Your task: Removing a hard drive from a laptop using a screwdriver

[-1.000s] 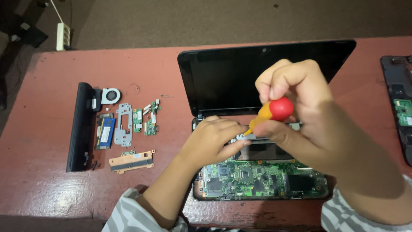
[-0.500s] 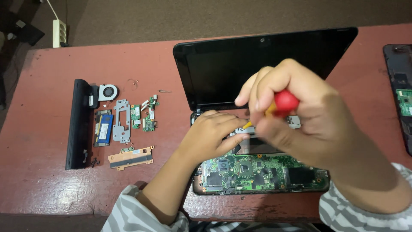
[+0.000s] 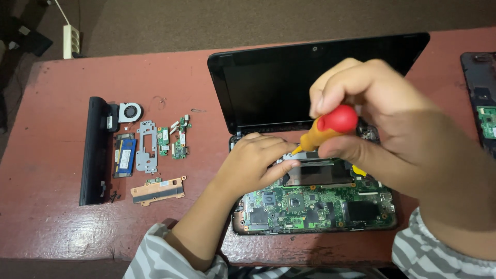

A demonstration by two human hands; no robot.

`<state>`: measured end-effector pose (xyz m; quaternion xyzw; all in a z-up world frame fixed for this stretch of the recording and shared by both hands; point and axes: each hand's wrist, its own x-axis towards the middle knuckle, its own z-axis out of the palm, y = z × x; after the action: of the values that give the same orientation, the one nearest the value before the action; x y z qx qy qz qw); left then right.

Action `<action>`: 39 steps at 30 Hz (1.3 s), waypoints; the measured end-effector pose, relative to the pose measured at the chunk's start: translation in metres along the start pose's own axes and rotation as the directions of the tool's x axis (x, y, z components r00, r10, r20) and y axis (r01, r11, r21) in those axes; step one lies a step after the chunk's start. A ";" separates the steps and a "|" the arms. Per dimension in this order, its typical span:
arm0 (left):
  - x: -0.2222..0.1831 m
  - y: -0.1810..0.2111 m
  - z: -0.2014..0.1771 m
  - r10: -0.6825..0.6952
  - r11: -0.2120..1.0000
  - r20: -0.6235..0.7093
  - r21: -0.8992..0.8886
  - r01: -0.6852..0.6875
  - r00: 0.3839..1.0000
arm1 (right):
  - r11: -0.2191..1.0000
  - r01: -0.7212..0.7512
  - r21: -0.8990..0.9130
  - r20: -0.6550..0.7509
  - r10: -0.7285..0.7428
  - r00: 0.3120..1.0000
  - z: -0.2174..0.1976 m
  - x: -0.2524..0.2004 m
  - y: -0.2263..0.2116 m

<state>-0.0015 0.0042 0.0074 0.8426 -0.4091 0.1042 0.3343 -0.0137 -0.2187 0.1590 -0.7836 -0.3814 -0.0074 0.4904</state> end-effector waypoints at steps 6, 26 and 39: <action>-0.001 -0.002 0.002 0.011 1.000 -0.005 0.000 -0.011 1.000 | 0.996 -0.001 -0.086 0.005 0.001 1.000 -0.004 0.005 -0.018; 0.002 0.000 0.000 -0.011 1.000 -0.003 0.003 0.011 1.000 | 0.976 -0.196 0.094 -0.042 0.200 0.979 -0.001 0.000 -0.003; -0.003 -0.004 0.001 0.040 0.999 -0.042 0.024 -0.039 0.998 | 0.998 -0.067 -0.008 -0.132 0.066 0.989 0.020 0.005 -0.003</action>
<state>-0.0006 0.0068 0.0039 0.8358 -0.4171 0.1336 0.3310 -0.0190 -0.1994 0.1529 -0.7967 -0.3217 -0.0452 0.5096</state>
